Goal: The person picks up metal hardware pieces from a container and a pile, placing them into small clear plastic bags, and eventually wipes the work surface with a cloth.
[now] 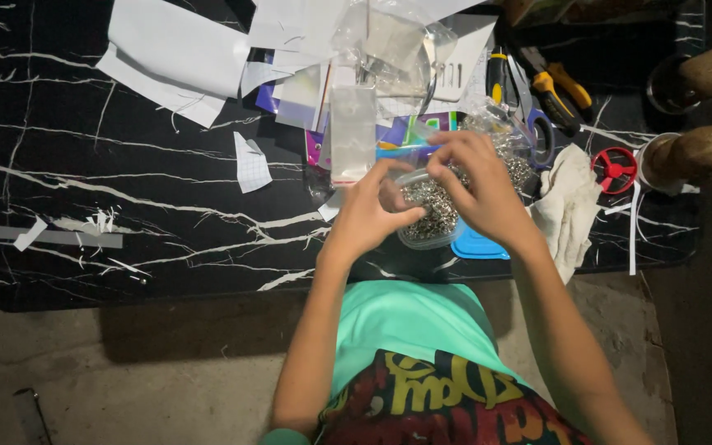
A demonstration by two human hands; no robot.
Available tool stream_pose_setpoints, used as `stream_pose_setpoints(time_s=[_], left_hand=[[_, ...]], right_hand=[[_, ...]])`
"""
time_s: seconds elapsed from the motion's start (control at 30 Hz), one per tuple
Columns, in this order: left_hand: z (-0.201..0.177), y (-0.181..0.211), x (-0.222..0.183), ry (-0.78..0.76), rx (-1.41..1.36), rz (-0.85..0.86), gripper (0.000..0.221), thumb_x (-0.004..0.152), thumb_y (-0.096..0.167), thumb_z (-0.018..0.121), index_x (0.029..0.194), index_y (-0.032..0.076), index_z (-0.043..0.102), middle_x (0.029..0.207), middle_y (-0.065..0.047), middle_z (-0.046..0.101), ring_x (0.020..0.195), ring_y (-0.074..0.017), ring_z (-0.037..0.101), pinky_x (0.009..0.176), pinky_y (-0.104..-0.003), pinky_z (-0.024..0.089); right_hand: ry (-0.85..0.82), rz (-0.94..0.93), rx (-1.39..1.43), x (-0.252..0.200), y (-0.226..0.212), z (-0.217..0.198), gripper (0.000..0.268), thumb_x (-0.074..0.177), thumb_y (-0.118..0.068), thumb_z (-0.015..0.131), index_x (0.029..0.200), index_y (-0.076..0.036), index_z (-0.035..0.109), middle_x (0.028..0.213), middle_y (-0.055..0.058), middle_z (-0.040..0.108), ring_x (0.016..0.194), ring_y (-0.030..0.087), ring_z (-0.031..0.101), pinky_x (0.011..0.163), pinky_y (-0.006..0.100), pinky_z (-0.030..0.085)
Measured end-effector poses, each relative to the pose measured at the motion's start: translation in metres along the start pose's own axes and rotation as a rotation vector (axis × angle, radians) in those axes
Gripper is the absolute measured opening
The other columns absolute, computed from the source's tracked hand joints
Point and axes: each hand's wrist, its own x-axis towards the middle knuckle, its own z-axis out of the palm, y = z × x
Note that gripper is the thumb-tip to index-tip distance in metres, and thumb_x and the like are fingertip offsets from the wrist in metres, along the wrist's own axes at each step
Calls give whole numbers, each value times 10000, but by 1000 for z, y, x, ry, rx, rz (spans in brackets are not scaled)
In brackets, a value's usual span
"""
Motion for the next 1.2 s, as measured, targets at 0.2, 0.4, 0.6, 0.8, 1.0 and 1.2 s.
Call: stream_pose_setpoints(time_s=[0.2, 0.4, 0.6, 0.8, 1.0, 1.2], left_hand=[[3, 17, -3, 90, 138, 57, 668, 726, 260, 896, 1306, 117, 597, 930, -94, 717, 875, -230, 736, 797, -366, 582], [16, 38, -4, 363, 444, 390, 834, 688, 265, 902, 1402, 78, 514, 1157, -157, 653, 1076, -365, 651, 919, -478, 512], [28, 23, -3, 263, 178, 314, 662, 835, 51, 790, 1435, 91, 515, 1186, -155, 652, 1071, -300, 689, 936, -404, 558], [29, 3, 3, 239, -49, 268, 541, 893, 29, 772, 1390, 85, 568, 1123, -143, 746, 1061, -239, 757, 905, -343, 591], [19, 8, 2, 223, -109, 158, 550, 852, 83, 827, 1341, 76, 577, 1123, -138, 772, 1005, -174, 767, 871, -305, 599], [8, 6, 3, 220, -249, 5, 517, 866, 85, 815, 1341, 86, 610, 1023, -112, 817, 907, -100, 718, 776, -268, 551]], right_hand=[[2, 207, 182, 0, -5, -9, 153, 1008, -166, 685, 1057, -22, 677, 1076, 94, 720, 968, 182, 675, 818, 316, 526], [65, 268, 163, -4, -7, -2, 182, 969, -186, 752, 1045, -21, 753, 904, 64, 776, 801, 82, 714, 712, 260, 540], [117, 355, 241, -10, 0, 2, 184, 960, -187, 750, 1062, -38, 784, 902, 53, 793, 804, 56, 696, 721, 241, 539], [94, 354, 476, -8, 18, 4, 188, 1017, -165, 684, 1115, -35, 776, 997, 36, 792, 919, 62, 698, 833, 234, 551], [73, 334, 473, 3, 12, 0, 212, 952, -127, 733, 1143, -36, 752, 1029, 50, 777, 939, 89, 720, 851, 246, 571], [51, 340, 419, 14, -5, -5, 335, 888, -103, 776, 1212, -47, 710, 948, 35, 754, 880, 89, 714, 787, 249, 569]])
